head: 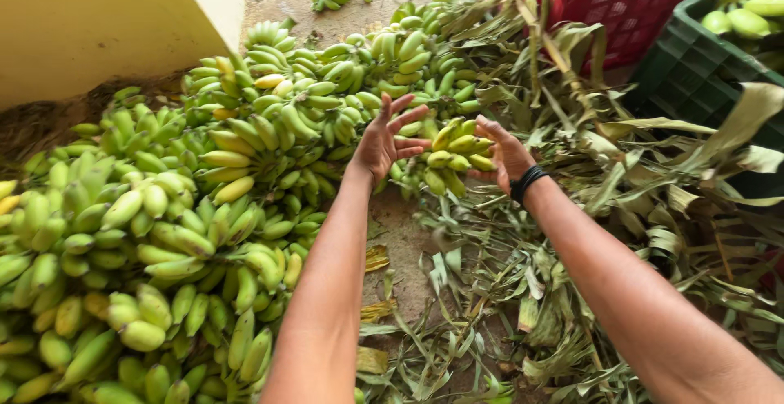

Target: The person picks up bunches of green bananas from a large pile on the floor, removes them from their stems, and places them into a red plastic crate. The person also moves bananas from the crate into an orange basin filled with water.

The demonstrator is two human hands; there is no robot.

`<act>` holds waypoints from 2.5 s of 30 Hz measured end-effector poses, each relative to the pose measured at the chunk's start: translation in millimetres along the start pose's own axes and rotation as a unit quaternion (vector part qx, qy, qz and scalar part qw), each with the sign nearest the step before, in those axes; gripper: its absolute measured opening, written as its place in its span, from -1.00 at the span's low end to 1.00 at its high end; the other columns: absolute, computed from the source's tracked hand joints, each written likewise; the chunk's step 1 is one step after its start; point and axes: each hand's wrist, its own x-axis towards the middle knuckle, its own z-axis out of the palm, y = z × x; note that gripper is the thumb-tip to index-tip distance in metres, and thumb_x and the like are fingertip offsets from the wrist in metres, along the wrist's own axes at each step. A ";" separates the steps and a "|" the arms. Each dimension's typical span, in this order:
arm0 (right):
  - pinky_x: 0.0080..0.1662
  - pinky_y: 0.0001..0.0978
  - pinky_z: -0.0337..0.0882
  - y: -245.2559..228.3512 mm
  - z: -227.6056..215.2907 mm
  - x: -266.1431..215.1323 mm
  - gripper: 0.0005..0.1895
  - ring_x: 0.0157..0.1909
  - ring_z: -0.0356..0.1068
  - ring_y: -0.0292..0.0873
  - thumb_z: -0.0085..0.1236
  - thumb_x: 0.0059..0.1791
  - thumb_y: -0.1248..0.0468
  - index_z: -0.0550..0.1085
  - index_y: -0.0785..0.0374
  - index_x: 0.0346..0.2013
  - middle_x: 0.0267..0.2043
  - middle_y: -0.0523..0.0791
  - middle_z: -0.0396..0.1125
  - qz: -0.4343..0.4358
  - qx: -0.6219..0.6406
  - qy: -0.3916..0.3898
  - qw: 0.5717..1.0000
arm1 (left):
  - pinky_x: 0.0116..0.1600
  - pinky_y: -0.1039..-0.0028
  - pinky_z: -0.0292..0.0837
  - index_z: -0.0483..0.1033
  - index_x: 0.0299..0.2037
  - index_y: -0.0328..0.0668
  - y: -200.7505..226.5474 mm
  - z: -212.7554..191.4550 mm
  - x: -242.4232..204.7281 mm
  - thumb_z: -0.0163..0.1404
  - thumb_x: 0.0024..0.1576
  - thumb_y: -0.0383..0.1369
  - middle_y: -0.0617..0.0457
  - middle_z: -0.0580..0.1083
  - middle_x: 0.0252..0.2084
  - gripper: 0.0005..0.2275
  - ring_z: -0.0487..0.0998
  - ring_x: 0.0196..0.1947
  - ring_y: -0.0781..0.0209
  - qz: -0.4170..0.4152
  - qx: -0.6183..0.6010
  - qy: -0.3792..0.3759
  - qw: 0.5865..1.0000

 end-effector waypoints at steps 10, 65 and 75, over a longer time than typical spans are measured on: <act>-0.35 -0.29 0.58 17.2 -45.1 2.0 -0.52 -0.23 0.53 -0.18 0.29 -0.10 -0.06 0.55 0.15 -0.01 -0.09 -0.13 0.50 0.006 -0.045 0.175 0.984 | -0.27 0.33 0.35 0.41 0.18 -0.35 -93.4 -0.4 69.9 0.08 0.16 -0.06 -0.32 0.50 0.13 -0.47 0.53 -0.23 -0.05 0.150 0.198 0.285 0.926; -0.19 -0.26 0.59 -156.1 -433.4 -670.6 -0.63 -0.18 0.55 -0.15 0.02 0.04 0.01 0.57 0.20 -0.09 -0.14 -0.08 0.53 -0.272 0.021 0.463 0.843 | -0.16 0.39 0.58 0.42 0.09 -0.36 -214.4 742.8 -20.9 0.08 0.16 -0.47 -0.06 0.55 -0.06 -0.70 0.60 -0.17 0.21 -0.039 0.041 -0.391 0.919; -0.19 -0.23 0.57 -6.9 -494.2 -894.2 -0.69 -0.13 0.50 -0.15 0.09 0.06 0.03 0.49 0.15 -0.03 -0.09 -0.13 0.48 -0.141 0.094 0.638 0.751 | -0.06 0.25 0.56 0.33 0.17 -0.35 -296.2 847.0 -206.4 0.17 0.16 -0.42 -0.17 0.43 0.05 -0.59 0.50 -0.10 0.08 -0.255 0.070 -0.546 0.795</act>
